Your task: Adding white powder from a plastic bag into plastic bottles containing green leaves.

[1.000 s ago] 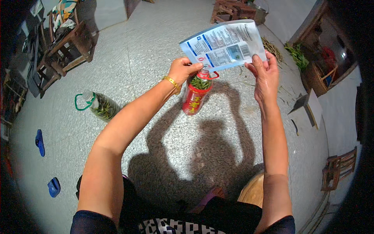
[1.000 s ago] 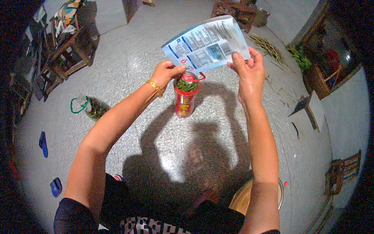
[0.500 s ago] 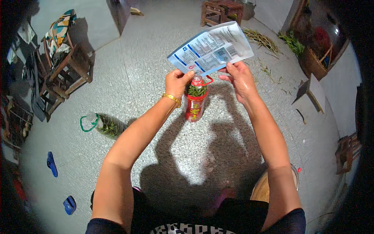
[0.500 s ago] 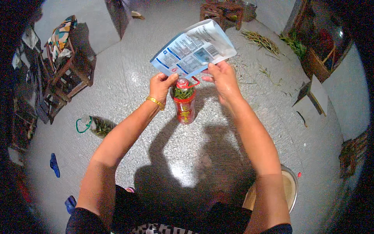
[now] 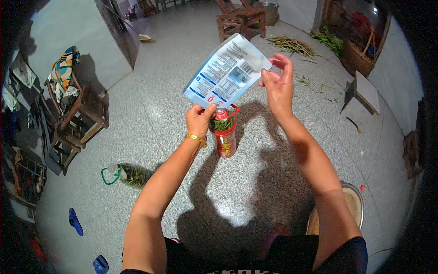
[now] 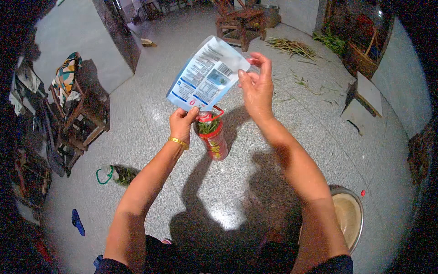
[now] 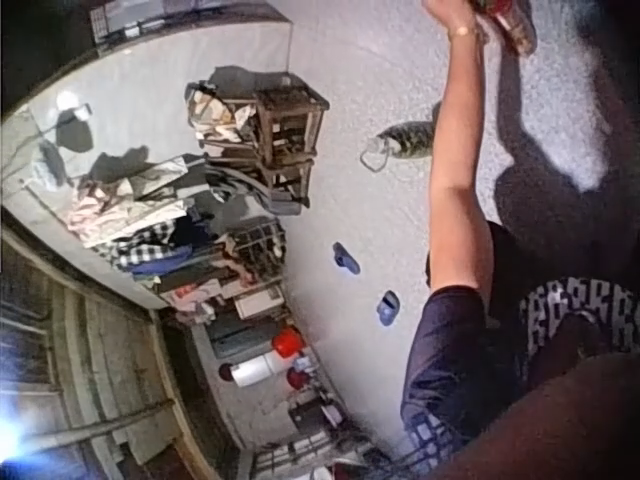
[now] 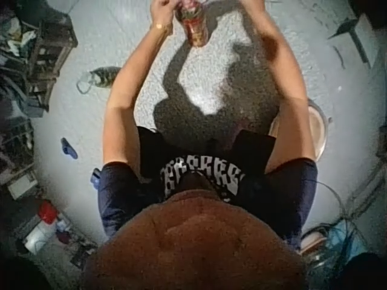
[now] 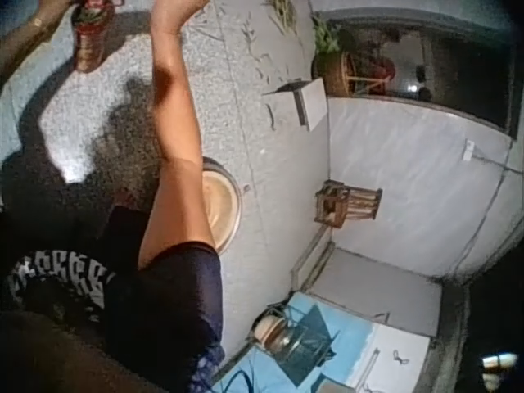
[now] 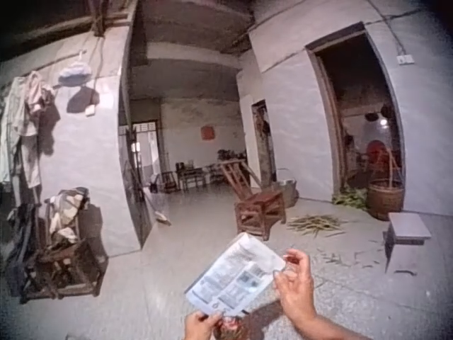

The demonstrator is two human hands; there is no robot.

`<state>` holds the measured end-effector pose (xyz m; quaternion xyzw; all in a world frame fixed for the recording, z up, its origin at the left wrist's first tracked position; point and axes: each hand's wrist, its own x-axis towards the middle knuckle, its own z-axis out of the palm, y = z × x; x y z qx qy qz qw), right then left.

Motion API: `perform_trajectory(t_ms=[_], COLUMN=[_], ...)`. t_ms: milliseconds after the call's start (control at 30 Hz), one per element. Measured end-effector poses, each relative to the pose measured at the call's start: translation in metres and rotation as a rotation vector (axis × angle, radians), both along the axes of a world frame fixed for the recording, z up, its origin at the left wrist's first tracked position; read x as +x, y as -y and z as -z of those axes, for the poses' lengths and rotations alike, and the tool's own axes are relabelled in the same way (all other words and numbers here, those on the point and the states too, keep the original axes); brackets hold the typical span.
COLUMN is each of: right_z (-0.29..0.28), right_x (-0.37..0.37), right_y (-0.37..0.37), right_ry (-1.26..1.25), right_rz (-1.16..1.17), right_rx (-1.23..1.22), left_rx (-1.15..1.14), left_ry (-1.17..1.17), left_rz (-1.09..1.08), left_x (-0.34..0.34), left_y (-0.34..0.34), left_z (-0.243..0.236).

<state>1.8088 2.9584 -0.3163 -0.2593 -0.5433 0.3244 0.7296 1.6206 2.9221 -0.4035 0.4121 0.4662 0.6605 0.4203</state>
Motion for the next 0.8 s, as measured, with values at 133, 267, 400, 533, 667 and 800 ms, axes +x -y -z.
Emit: perform_trajectory(t_ms=[133,267,400,533,667,800], right_z=[-0.008,-0.019,-0.016,-0.014,-0.028,-0.025], right_x=[0.016,0.025,0.026,0.027,0.04,0.039], right_y=[-0.012,-0.013,-0.02,-0.023,-0.02,-0.027], right_ry=[0.172,0.235,0.35,0.492,0.678,0.741], right_rz=[-0.131,-0.02,-0.008,0.028,-0.029,-0.081], right_rx=[-0.06,-0.058,0.049,0.01,-0.077,-0.106], left_rx=[0.01,0.024,0.013,-0.008,0.021,0.003], left_ry=[-0.003,0.03,-0.003,0.007,0.006,-0.02], left_rz=[0.017,0.041,0.045,0.031,0.084,0.075], left_x=[-0.001,0.0,-0.001,-0.003,-0.002,-0.002], left_y=[-0.004,-0.003,-0.004,-0.005,-0.004,-0.002], left_z=[0.001,0.001,0.001,0.001,-0.004,-0.001])
